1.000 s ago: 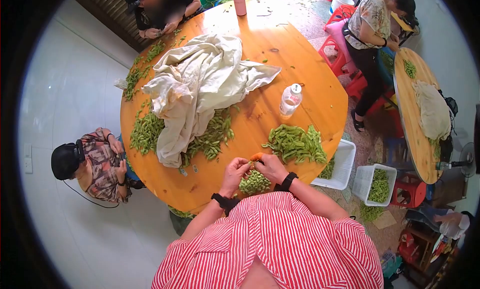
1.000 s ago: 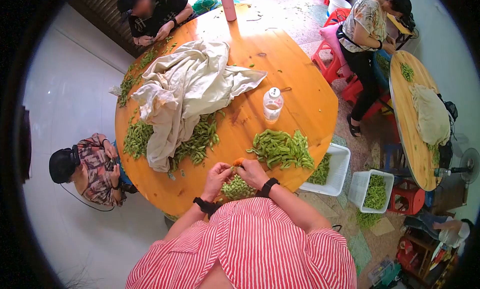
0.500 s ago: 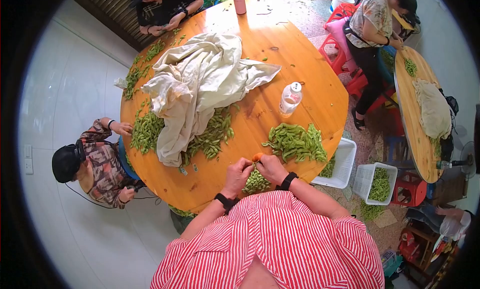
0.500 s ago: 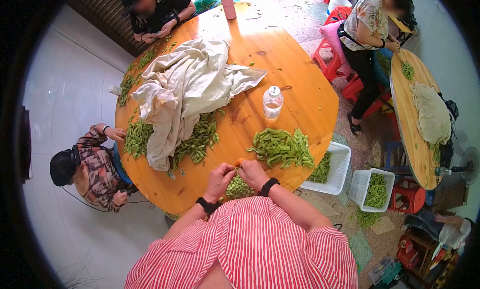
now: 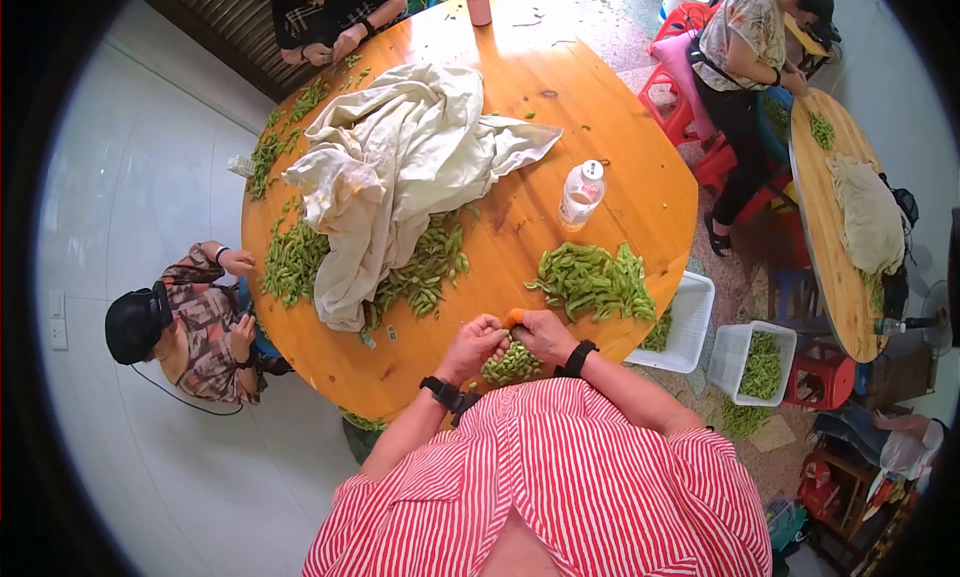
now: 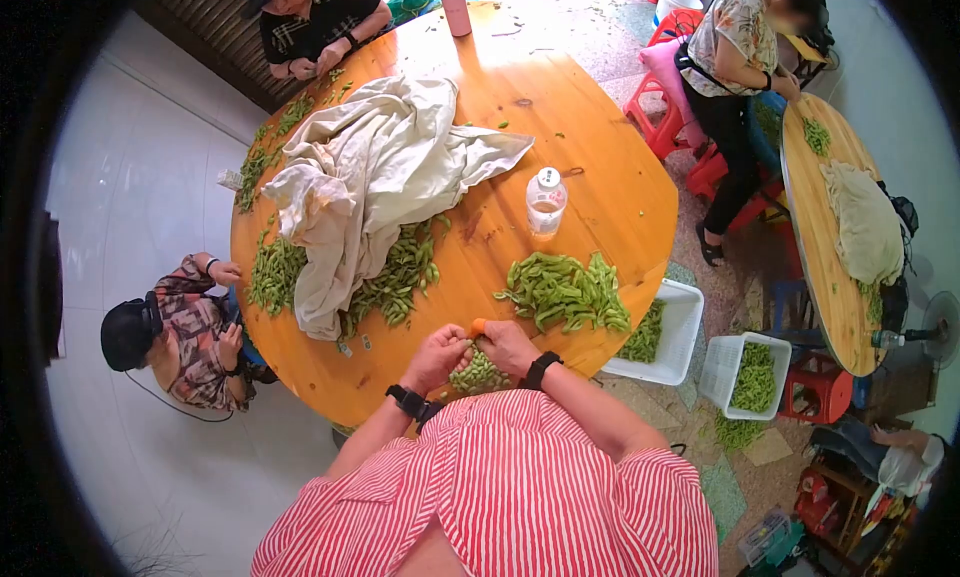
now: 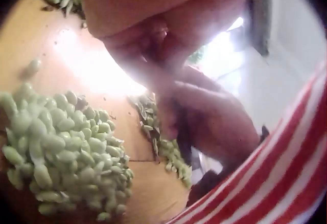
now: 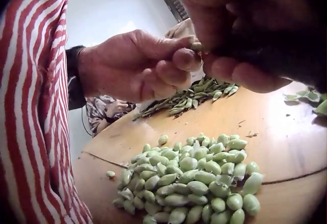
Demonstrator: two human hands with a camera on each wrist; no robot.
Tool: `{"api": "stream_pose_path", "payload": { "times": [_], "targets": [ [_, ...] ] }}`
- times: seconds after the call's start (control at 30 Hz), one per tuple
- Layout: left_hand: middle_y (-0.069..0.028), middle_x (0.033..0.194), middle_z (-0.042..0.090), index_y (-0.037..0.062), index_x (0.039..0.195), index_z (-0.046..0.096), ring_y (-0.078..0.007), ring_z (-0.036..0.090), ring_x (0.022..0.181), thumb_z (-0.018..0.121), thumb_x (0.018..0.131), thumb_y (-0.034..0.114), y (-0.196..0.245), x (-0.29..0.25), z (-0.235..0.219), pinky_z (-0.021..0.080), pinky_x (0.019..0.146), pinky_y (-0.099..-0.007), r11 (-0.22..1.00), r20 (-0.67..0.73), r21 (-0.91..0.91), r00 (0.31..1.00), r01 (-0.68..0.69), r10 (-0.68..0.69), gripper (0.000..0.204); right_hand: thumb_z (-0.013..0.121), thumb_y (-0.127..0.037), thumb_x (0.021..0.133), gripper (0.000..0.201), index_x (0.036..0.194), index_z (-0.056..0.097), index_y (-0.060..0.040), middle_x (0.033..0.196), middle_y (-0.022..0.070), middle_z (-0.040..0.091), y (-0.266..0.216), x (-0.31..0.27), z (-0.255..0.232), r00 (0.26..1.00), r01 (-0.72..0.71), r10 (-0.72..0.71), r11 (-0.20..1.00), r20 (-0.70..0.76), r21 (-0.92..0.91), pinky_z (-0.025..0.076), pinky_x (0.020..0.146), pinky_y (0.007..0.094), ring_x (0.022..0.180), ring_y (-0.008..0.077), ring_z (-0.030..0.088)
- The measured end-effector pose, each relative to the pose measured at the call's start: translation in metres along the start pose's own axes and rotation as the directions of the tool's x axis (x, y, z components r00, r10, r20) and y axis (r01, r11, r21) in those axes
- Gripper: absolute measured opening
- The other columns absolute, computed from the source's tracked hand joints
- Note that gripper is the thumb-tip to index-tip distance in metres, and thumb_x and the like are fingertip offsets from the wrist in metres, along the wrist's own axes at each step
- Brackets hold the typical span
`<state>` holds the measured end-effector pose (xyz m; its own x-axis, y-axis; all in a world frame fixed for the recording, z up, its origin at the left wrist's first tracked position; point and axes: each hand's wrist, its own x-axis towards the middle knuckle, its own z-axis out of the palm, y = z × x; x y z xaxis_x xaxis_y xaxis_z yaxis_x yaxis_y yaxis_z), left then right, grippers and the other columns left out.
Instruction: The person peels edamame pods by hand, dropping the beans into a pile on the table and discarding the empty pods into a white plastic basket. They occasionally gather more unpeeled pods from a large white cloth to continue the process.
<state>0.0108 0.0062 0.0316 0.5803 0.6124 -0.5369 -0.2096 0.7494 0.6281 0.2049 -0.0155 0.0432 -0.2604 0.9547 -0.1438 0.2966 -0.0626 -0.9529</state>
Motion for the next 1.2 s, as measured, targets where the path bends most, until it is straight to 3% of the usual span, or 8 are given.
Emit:
{"api": "stream_pose_path", "payload": {
  "times": [0.13,0.23,0.3,0.33,0.43,0.5,0.7,1.2],
  "targets": [
    [-0.0024,0.078,0.060,0.0050,0.100,0.052,-0.0084,0.056,0.063,0.058,0.091,0.007,0.000,-0.001,0.002,0.045,0.057,-0.0207,0.992,0.022,-0.103,0.997,0.077,-0.076,0.011,0.055,-0.010,0.083,0.019,0.098,0.060,0.0000,0.081,0.0222,0.062,0.006,-0.002,0.003,1.000,-0.027,0.028,0.999,-0.001,0.035,0.048,0.067,0.0361,0.075,0.0316,0.064],
    [-0.0011,0.079,0.060,0.0040,0.098,0.055,-0.0082,0.056,0.063,0.061,0.089,0.007,-0.006,0.001,0.011,0.045,0.057,-0.0206,0.961,-0.119,0.255,0.983,-0.103,0.137,0.011,0.055,-0.012,0.083,0.020,0.097,0.060,0.0008,0.081,0.0236,0.062,0.004,0.000,0.002,0.989,-0.146,0.144,0.988,-0.031,-0.056,0.049,0.068,0.0378,0.076,0.0344,0.064],
    [-0.0020,0.079,0.062,0.0040,0.093,0.060,-0.0074,0.056,0.064,0.064,0.088,0.011,-0.010,0.001,0.011,0.047,0.057,-0.0224,0.639,-0.035,0.699,0.878,-0.321,0.478,0.010,0.055,-0.013,0.083,0.020,0.097,0.060,0.0007,0.081,0.0241,0.062,0.003,0.001,0.004,0.993,-0.114,0.111,0.990,-0.045,-0.085,0.049,0.068,0.0388,0.077,0.0358,0.063],
    [-0.0020,0.079,0.062,0.0040,0.093,0.060,-0.0074,0.056,0.064,0.064,0.088,0.011,-0.011,0.002,0.012,0.047,0.057,-0.0224,0.639,-0.034,0.699,0.877,-0.321,0.479,0.010,0.055,-0.014,0.082,0.021,0.096,0.060,0.0006,0.081,0.0245,0.062,0.002,0.002,0.003,0.995,-0.084,0.077,0.989,-0.058,-0.118,0.049,0.068,0.0398,0.078,0.0372,0.063],
    [-0.0025,0.078,0.062,0.0020,0.090,0.062,-0.0079,0.057,0.063,0.065,0.088,0.011,-0.010,0.001,0.014,0.047,0.056,-0.0224,0.716,-0.176,0.659,0.878,-0.232,0.446,0.010,0.055,-0.014,0.082,0.020,0.095,0.060,0.0004,0.082,0.0250,0.062,0.001,0.003,0.003,0.994,-0.101,0.096,0.990,-0.054,-0.098,0.049,0.068,0.0409,0.079,0.0382,0.063],
    [-0.0027,0.076,0.062,0.0011,0.092,0.061,-0.0094,0.058,0.063,0.062,0.090,0.012,-0.008,0.001,0.014,0.047,0.055,-0.0227,0.916,-0.211,0.370,0.946,-0.155,0.245,0.012,0.055,-0.014,0.082,0.020,0.095,0.060,0.0002,0.082,0.0247,0.062,0.003,0.002,0.003,0.997,-0.070,0.064,0.991,-0.053,-0.111,0.049,0.068,0.0408,0.079,0.0381,0.063],
    [-0.0026,0.076,0.062,0.0027,0.094,0.062,-0.0108,0.060,0.062,0.054,0.096,0.018,-0.005,0.004,-0.002,0.049,0.055,-0.0210,0.999,-0.105,-0.050,0.994,0.008,-0.013,0.017,0.057,-0.015,0.083,0.018,0.093,0.060,-0.0003,0.076,0.0229,0.061,0.003,-0.001,0.001,0.998,0.041,-0.045,0.995,-0.045,-0.092,0.048,0.065,0.0406,0.074,0.0373,0.063],
    [-0.0024,0.079,0.062,0.0032,0.096,0.062,-0.0100,0.056,0.064,0.056,0.096,0.025,-0.013,0.007,-0.008,0.047,0.055,-0.0202,0.992,-0.079,-0.084,0.992,0.092,-0.098,0.022,0.064,-0.022,0.082,0.020,0.090,0.064,-0.0039,0.077,0.0164,0.063,-0.006,0.002,0.002,0.991,0.066,-0.087,0.978,-0.098,-0.199,0.049,0.064,0.0379,0.073,0.0311,0.064]
  ]
}}
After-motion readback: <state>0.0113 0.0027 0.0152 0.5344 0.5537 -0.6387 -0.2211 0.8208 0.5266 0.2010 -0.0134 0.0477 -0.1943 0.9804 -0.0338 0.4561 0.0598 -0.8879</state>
